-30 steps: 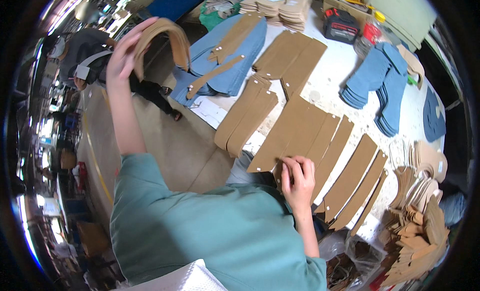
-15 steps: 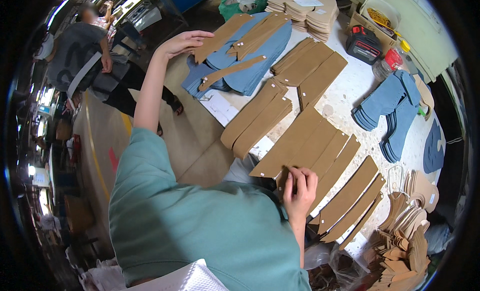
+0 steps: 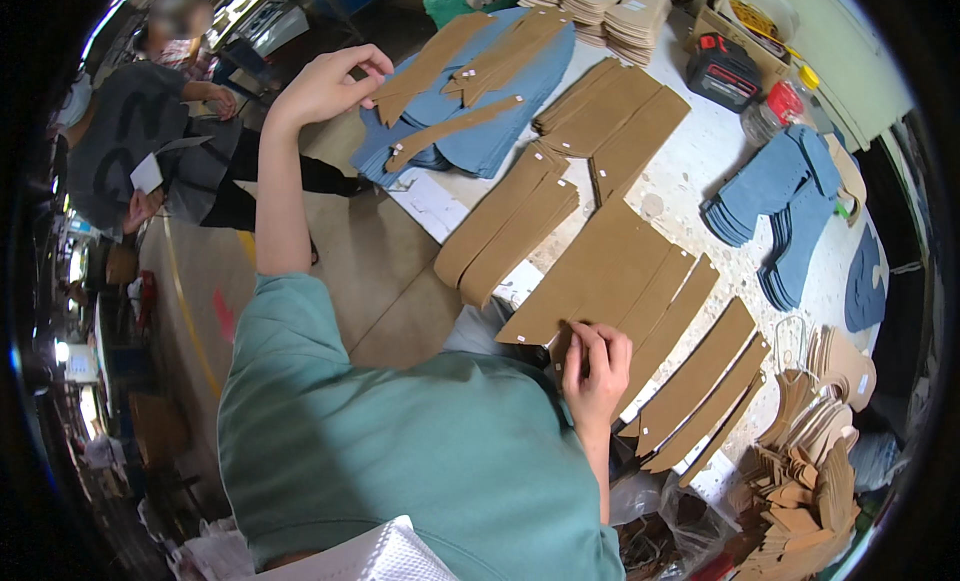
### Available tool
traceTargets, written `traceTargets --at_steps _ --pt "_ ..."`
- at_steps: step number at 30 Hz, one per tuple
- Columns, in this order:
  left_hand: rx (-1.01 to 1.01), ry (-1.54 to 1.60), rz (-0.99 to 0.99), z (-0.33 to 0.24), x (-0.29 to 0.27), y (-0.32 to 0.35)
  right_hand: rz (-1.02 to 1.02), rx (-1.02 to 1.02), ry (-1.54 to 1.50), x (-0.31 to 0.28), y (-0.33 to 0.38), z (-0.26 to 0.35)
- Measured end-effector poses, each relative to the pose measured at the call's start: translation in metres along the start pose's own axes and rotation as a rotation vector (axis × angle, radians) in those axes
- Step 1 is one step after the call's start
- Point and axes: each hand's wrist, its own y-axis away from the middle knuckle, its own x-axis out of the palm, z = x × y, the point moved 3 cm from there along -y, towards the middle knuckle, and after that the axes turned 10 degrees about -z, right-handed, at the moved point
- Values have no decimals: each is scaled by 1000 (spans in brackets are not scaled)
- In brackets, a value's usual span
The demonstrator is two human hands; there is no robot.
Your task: The person arranges brown cardboard pattern pieces on a table and secures them with small white pins. They repeatedly pick up pieces, align them, and insert pins to hold them in place.
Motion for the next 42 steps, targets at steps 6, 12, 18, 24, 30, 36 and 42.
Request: traceTargets --at_steps 6,12,18,24,30,36,42 --pt "51 -4 60 -27 20 3 -21 -8 3 -3 1 0" --pt "29 -67 86 -30 31 12 -7 -22 -7 -2 2 -1" --pt "156 -63 -51 -43 26 7 4 -26 -8 0 1 -1" --pt "449 159 -358 -87 47 -50 38 -62 16 3 0 -1" --pt "438 203 -79 -130 135 -149 -23 -121 52 3 1 -1" --pt "322 -277 -312 -121 225 -232 -63 -116 57 1 3 -2" --pt "181 -373 -165 -112 256 -246 -41 -138 64 0 5 -3"
